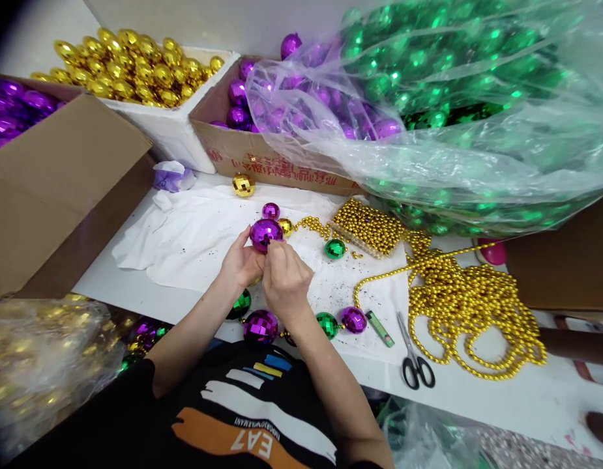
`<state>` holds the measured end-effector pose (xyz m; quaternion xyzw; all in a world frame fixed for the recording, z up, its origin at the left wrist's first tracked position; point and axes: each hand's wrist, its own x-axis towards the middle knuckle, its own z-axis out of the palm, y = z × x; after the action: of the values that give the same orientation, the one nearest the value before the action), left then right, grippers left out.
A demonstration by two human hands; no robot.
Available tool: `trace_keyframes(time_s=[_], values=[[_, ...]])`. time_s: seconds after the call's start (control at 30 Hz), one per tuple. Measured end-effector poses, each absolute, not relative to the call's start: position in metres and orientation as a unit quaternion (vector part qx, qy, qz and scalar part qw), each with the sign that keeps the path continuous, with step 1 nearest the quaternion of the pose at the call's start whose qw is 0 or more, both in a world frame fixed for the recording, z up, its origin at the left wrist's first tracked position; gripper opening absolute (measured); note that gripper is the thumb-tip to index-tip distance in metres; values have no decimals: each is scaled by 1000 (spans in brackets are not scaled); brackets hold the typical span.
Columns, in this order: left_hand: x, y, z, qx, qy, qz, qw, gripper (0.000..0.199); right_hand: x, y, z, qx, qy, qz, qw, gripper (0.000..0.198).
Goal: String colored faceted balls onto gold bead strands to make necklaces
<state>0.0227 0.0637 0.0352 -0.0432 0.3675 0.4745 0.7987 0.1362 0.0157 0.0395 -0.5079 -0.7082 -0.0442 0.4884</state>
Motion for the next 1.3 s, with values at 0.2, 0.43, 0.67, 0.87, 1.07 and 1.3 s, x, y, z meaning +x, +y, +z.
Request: trace_keyframes(time_s=[0.2, 0.43, 0.67, 0.87, 1.07, 1.3], values=[[20, 63, 31, -28, 348, 479, 805, 50, 141, 21, 42, -513, -690, 13, 511, 17], [20, 63, 30, 4, 359, 460, 812, 53, 136, 20, 39, -525, -712, 1, 467, 21], [15, 55, 49, 139, 348, 494, 785, 29, 150, 18, 32, -578, -630, 155, 495, 21], [22, 74, 51, 331, 397, 557, 650, 16, 186, 22, 18, -559, -551, 392, 480, 20], [47, 100, 56, 405, 406, 540, 616, 12, 222, 33, -16, -584, -575, 382, 427, 51], [65, 101, 67, 472, 368, 496, 629, 11, 227, 40, -5, -579, -600, 278, 478, 30]])
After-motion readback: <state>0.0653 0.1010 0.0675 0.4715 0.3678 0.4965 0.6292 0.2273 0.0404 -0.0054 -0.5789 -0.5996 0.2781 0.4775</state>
